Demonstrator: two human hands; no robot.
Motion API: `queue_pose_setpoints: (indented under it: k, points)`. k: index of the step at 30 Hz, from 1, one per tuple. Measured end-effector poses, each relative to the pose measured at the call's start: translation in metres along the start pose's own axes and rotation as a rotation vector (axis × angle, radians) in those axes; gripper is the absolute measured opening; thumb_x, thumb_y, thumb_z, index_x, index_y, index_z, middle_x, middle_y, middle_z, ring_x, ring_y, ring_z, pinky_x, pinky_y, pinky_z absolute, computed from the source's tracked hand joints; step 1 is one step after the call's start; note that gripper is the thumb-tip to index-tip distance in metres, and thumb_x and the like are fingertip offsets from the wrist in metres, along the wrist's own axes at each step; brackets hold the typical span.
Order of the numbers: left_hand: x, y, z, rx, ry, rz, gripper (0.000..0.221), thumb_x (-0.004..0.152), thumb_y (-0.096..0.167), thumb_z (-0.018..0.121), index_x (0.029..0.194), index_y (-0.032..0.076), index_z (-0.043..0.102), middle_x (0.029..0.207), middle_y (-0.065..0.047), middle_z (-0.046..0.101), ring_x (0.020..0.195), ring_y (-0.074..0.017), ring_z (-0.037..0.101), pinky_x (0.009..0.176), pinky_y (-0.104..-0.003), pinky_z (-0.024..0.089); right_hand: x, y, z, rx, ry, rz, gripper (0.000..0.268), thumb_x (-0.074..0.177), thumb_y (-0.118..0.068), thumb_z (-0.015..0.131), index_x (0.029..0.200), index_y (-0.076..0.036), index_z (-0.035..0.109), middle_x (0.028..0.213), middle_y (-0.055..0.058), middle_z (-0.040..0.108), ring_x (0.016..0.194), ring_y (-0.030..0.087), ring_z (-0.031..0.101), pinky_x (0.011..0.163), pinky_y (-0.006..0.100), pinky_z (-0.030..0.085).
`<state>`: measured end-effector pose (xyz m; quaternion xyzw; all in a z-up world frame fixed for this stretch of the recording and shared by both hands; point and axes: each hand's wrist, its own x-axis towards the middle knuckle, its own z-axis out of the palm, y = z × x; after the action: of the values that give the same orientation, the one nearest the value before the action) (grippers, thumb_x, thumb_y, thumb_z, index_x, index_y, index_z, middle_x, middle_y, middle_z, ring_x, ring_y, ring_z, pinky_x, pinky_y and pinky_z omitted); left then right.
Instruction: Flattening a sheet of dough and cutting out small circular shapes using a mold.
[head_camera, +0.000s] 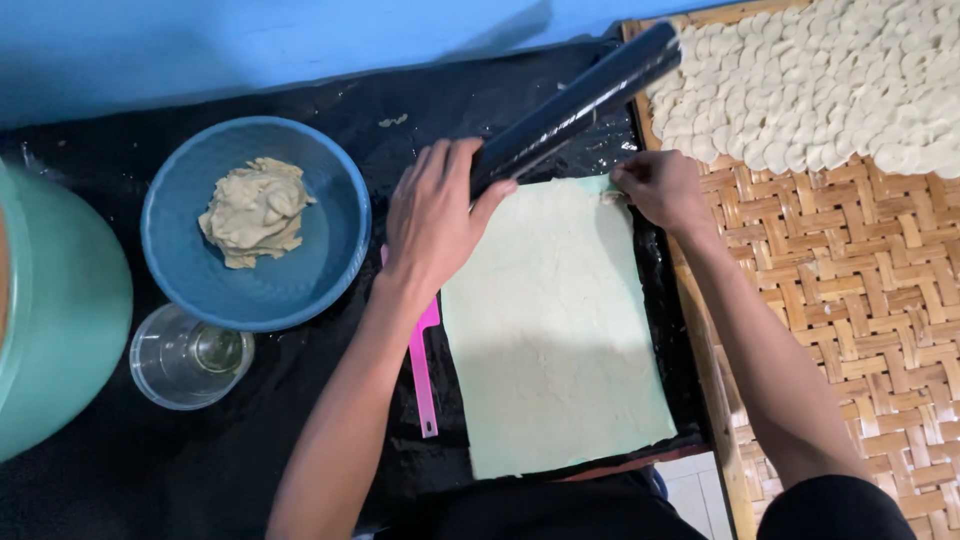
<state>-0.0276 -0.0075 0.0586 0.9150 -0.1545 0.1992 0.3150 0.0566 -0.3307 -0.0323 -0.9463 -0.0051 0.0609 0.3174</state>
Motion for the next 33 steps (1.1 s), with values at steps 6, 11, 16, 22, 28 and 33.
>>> queue_pose_setpoints:
  k: [6, 11, 16, 22, 28, 33]
  points:
    - [-0.034, 0.007, -0.017, 0.123, -0.136, -0.030, 0.052, 0.094, 0.040, 0.075, 0.121, -0.002, 0.062, 0.109, -0.019, 0.067, 0.101, -0.0349, 0.065, 0.087, -0.048, 0.051, -0.021, 0.001, 0.014, 0.060, 0.084, -0.107, 0.021, 0.093, -0.023, 0.077, 0.100, -0.003, 0.080, 0.088, 0.012, 0.078, 0.075, 0.019, 0.075, 0.070, 0.034, 0.058]
    - [-0.047, 0.016, -0.017, 0.223, -0.237, -0.012, 0.052, 0.089, 0.040, 0.076, 0.120, 0.000, 0.063, 0.105, -0.016, 0.067, 0.101, -0.0329, 0.063, 0.089, -0.048, 0.046, -0.034, -0.020, 0.016, 0.067, -0.063, 0.023, 0.021, 0.096, -0.022, 0.069, 0.098, -0.004, 0.080, 0.085, 0.011, 0.079, 0.073, 0.018, 0.075, 0.070, 0.033, 0.057]
    - [-0.058, 0.021, -0.011, 0.235, -0.215, 0.034, 0.051, 0.089, 0.037, 0.077, 0.122, 0.001, 0.063, 0.104, -0.014, 0.064, 0.104, -0.0313, 0.060, 0.091, -0.046, 0.042, -0.015, 0.033, 0.006, 0.603, -0.222, 0.014, 0.026, 0.097, -0.008, 0.055, 0.107, -0.001, 0.078, 0.097, 0.007, 0.081, 0.086, 0.012, 0.077, 0.074, 0.029, 0.063]
    - [-0.064, 0.016, 0.014, 0.297, -0.223, 0.141, 0.047, 0.089, 0.037, 0.075, 0.120, 0.004, 0.064, 0.104, -0.012, 0.063, 0.106, -0.0300, 0.058, 0.093, -0.048, 0.042, -0.046, -0.030, -0.025, 0.265, 0.247, -0.208, 0.032, 0.111, -0.028, 0.055, 0.118, -0.003, 0.073, 0.101, 0.011, 0.077, 0.096, 0.021, 0.075, 0.082, 0.039, 0.058]
    - [-0.058, 0.006, 0.021, 0.315, -0.287, 0.131, 0.050, 0.092, 0.034, 0.072, 0.134, 0.010, 0.063, 0.105, -0.012, 0.062, 0.105, -0.0295, 0.057, 0.098, -0.049, 0.041, -0.039, -0.034, -0.002, -0.203, 0.092, -0.631, 0.041, 0.110, -0.031, 0.051, 0.137, -0.003, 0.065, 0.155, 0.025, 0.045, 0.144, 0.043, 0.042, 0.120, 0.051, 0.036]
    - [-0.053, 0.006, 0.024, 0.264, -0.396, 0.043, 0.058, 0.097, 0.028, 0.068, 0.150, 0.010, 0.052, 0.130, -0.020, 0.058, 0.120, -0.0348, 0.054, 0.104, -0.050, 0.039, -0.042, -0.035, 0.006, -0.287, 0.079, -0.553, 0.050, 0.113, -0.031, 0.040, 0.153, -0.003, 0.052, 0.165, 0.027, 0.032, 0.154, 0.044, 0.028, 0.125, 0.051, 0.025]
